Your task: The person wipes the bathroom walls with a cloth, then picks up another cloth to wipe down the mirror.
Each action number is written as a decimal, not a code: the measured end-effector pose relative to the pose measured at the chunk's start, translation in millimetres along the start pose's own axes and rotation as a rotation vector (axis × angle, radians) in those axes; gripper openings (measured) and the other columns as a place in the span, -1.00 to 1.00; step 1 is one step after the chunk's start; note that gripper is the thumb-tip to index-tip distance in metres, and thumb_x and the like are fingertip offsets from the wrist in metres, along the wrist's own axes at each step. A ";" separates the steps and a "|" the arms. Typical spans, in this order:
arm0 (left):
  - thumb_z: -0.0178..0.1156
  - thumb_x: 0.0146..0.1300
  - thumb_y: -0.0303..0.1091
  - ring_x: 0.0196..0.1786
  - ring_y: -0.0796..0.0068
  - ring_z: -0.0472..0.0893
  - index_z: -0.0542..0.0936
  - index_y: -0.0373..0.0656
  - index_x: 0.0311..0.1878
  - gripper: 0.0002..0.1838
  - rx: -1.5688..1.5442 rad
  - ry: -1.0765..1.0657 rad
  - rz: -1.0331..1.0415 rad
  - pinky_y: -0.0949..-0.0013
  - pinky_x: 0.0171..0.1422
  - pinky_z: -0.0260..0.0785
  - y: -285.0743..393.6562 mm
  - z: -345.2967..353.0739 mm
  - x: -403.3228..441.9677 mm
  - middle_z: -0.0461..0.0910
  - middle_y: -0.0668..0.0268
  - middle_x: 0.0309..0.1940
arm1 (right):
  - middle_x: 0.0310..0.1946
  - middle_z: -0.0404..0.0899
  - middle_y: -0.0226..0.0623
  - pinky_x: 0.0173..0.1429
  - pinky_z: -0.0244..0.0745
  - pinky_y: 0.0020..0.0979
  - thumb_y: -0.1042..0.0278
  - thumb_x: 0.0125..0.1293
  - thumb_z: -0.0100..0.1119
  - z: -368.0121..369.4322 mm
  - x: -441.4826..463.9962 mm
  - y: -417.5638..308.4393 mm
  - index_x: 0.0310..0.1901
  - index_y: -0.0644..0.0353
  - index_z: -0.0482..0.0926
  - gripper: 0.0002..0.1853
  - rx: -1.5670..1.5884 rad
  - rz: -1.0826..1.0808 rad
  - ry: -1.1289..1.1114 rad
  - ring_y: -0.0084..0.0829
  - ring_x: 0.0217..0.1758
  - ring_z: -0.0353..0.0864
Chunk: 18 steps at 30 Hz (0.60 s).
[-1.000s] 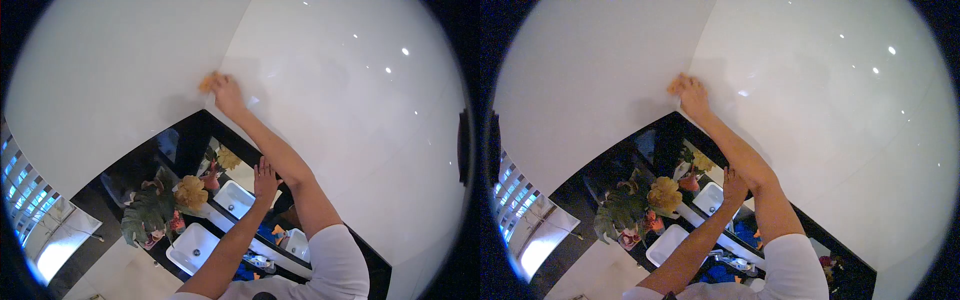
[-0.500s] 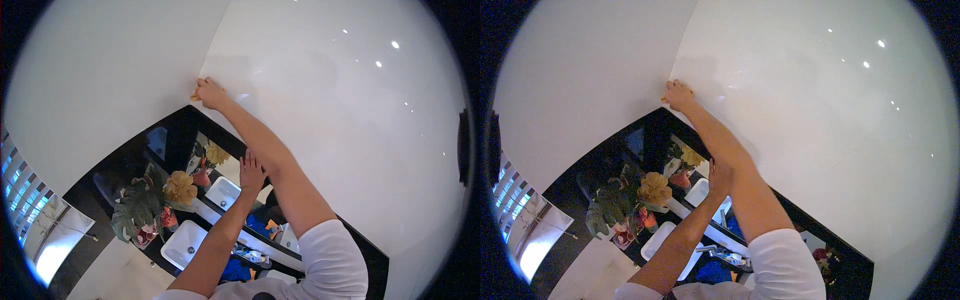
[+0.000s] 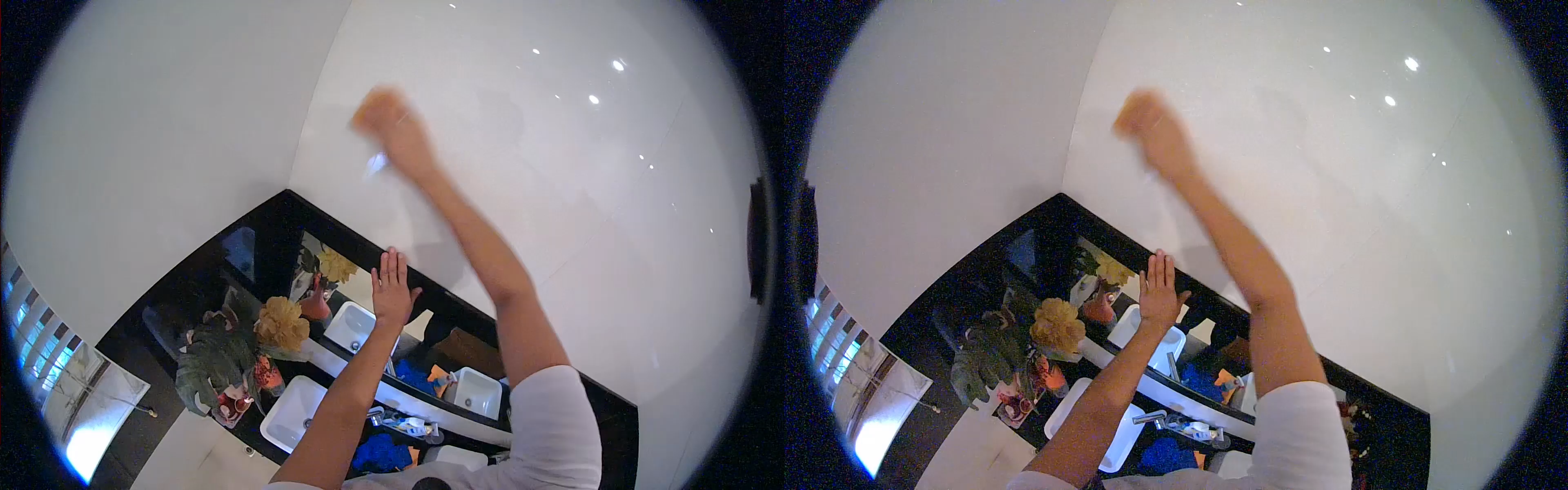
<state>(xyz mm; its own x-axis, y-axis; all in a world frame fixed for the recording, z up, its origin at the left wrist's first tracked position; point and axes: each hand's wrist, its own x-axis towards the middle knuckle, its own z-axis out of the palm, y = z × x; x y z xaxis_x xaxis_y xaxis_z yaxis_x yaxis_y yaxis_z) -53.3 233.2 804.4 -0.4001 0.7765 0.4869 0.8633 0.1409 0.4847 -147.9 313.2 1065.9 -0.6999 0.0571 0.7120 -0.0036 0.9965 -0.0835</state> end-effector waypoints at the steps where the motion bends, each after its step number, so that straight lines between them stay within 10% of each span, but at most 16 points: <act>1: 0.08 0.15 0.12 0.50 0.24 -0.22 -0.08 -0.18 0.41 -0.08 0.003 -0.050 -0.006 0.07 0.47 -0.23 -0.4 -3.8 0.9 -0.24 0.19 0.46 | -0.01 0.51 -0.19 0.23 0.27 -0.26 0.36 0.24 -0.08 45.4 -33.0 40.4 -0.26 0.18 0.56 -0.80 -0.501 -0.420 -0.002 -0.21 0.11 0.44; 2: 0.03 0.19 0.12 0.50 0.22 -0.25 -0.10 -0.18 0.42 -0.10 0.001 -0.086 0.003 0.05 0.48 -0.26 -1.9 -3.5 2.1 -0.26 0.17 0.46 | 0.06 0.47 -0.19 0.24 0.29 -0.25 0.35 0.23 -0.04 60.8 -59.9 20.4 -0.24 0.15 0.57 -0.81 -0.168 -0.102 -0.299 -0.22 0.18 0.40; 3: 0.03 0.19 0.12 0.50 0.22 -0.25 -0.10 -0.18 0.42 -0.10 0.004 -0.089 0.007 0.05 0.48 -0.26 -3.9 -2.4 2.3 -0.26 0.17 0.46 | 0.05 0.48 -0.17 0.18 0.36 -0.24 0.35 0.13 0.10 89.2 -93.8 39.2 -0.22 0.12 0.59 -0.82 -0.378 -0.442 -0.186 -0.18 0.13 0.44; 6: 0.04 0.19 0.11 0.50 0.22 -0.28 -0.13 -0.17 0.42 -0.10 0.045 -0.275 0.007 0.03 0.48 -0.27 -6.9 -10.2 6.1 -0.29 0.16 0.46 | -0.02 0.54 -0.17 0.10 0.42 -0.29 0.44 0.01 0.16 89.4 -118.8 29.9 -0.17 0.14 0.58 -0.73 -0.288 -0.377 -0.612 -0.26 0.07 0.50; 8: 0.07 0.17 0.10 0.50 0.21 -0.28 -0.13 -0.17 0.42 -0.08 0.020 -0.235 0.021 0.04 0.48 -0.25 -5.2 -14.7 7.0 -0.29 0.17 0.46 | -0.09 0.60 -0.21 0.07 0.43 -0.36 0.53 -0.06 0.09 55.1 -108.1 11.8 -0.08 0.21 0.54 -0.60 0.264 0.482 -0.886 -0.40 0.02 0.52; 11: 0.13 0.13 0.08 0.50 0.20 -0.27 -0.13 -0.17 0.42 -0.04 -0.034 -0.193 0.025 0.04 0.47 -0.22 -5.4 -14.9 2.5 -0.31 0.17 0.46 | 0.03 0.49 -0.17 0.15 0.38 -0.38 0.59 0.12 0.08 -27.1 -82.1 -16.8 0.23 0.11 0.31 -0.43 0.546 0.478 -0.690 -0.41 0.05 0.47; 15: 0.19 0.09 0.05 0.49 0.17 -0.21 -0.12 -0.21 0.41 -0.01 -0.046 -0.125 0.055 0.05 0.46 -0.19 -5.8 -17.7 -0.5 -0.30 0.13 0.45 | -0.12 0.54 -0.19 0.04 0.43 -0.39 0.29 0.17 0.13 -74.3 -71.9 -30.0 0.02 0.14 0.48 -0.64 0.451 0.617 -0.334 -0.39 -0.05 0.52; 18: 0.19 0.09 -0.03 0.47 0.07 -0.17 -0.08 -0.26 0.40 -0.05 -0.059 -0.032 0.042 -0.02 0.45 -0.19 0.3 -14.0 -18.3 -0.25 -0.01 0.43 | -0.21 0.52 -0.07 -0.07 0.46 -0.30 0.28 0.18 0.12 -33.3 -71.1 -23.3 -0.18 0.16 0.61 -0.78 0.007 0.305 -0.126 -0.15 -0.16 0.54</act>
<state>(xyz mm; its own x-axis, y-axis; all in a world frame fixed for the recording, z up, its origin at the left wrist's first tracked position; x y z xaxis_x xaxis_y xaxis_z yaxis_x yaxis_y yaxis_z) -50.1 210.4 805.8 -0.3533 0.8003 0.4845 0.8590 0.0725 0.5068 -74.2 288.0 1040.4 -0.7522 0.3444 0.5617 0.2153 0.9342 -0.2845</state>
